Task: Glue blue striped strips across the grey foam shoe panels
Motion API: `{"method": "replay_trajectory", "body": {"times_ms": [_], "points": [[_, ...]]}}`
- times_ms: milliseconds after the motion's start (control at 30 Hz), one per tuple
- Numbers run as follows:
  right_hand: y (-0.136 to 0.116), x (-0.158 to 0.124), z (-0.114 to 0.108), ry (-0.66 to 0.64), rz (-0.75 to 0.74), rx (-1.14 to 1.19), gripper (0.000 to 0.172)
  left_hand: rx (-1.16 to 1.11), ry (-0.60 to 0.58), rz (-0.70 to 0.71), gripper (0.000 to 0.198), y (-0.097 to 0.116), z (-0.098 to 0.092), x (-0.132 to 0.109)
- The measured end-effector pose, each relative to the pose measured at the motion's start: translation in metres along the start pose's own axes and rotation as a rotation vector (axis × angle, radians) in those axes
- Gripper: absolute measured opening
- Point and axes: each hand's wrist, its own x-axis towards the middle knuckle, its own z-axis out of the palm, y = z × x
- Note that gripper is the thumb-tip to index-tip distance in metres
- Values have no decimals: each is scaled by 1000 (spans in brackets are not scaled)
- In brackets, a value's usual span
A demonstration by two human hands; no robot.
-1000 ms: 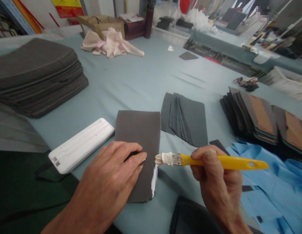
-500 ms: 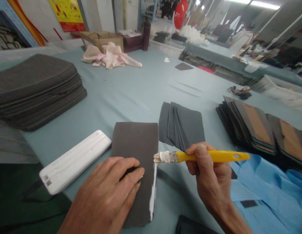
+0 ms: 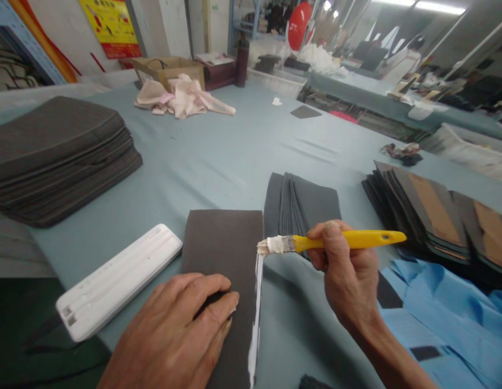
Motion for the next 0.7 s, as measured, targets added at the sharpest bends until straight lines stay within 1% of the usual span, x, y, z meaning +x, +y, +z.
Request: {"method": "replay_trajectory", "body": {"times_ms": [367,567,700], "points": [[3,25,5,25,-1,-37,54,2,2,4,32,-1,-2,1],[5,41,8,-4,-22,-48,53,-2,24,-3,32,-1,2,3],[5,49,9,-58,-43,-88,54,-16,13,-3,32,-1,3,2]]}}
